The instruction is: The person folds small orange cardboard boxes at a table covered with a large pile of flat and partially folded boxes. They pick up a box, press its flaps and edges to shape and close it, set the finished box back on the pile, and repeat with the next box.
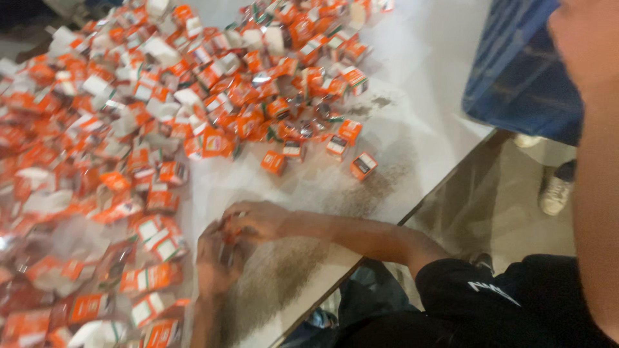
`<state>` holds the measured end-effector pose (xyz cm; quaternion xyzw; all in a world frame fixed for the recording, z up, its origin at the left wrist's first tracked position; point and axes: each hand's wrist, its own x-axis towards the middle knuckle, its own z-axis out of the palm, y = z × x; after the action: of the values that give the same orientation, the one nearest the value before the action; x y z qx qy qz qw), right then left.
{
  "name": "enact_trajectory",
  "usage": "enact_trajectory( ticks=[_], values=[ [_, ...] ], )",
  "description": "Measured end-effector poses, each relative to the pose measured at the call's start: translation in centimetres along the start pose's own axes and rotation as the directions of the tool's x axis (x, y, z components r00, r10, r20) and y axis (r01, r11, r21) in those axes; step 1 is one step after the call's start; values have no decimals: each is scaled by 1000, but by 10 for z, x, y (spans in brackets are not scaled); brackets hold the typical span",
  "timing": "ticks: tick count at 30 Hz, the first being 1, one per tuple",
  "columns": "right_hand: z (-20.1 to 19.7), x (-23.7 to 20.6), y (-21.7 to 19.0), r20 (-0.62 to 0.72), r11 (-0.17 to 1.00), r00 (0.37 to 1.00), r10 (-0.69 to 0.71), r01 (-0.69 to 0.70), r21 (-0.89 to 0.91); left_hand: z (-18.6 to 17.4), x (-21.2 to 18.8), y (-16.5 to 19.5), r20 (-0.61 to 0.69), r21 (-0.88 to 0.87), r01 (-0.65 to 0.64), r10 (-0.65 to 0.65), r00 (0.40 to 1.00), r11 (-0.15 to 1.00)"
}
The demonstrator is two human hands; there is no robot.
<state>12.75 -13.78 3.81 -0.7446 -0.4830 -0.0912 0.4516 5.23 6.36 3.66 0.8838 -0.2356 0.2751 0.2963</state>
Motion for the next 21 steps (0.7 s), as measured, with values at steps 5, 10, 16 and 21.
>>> enact_trajectory(
  ticks=[5,10,16,21],
  values=[
    [-14,7,5,-179,926,963,203,-248,-285,1,-10,-9,-8,-2,111,-111,994,994],
    [-72,-2,5,-393,787,909,135,-340,-515,-2,-12,-25,34,41,178,-179,983,983],
    [-155,32,52,-456,322,766,454,-618,-717,0,-10,-25,53,18,152,-153,987,988],
    [-155,45,59,-432,617,859,276,-503,-605,-4,19,-14,8,30,122,-122,993,992]
  ],
)
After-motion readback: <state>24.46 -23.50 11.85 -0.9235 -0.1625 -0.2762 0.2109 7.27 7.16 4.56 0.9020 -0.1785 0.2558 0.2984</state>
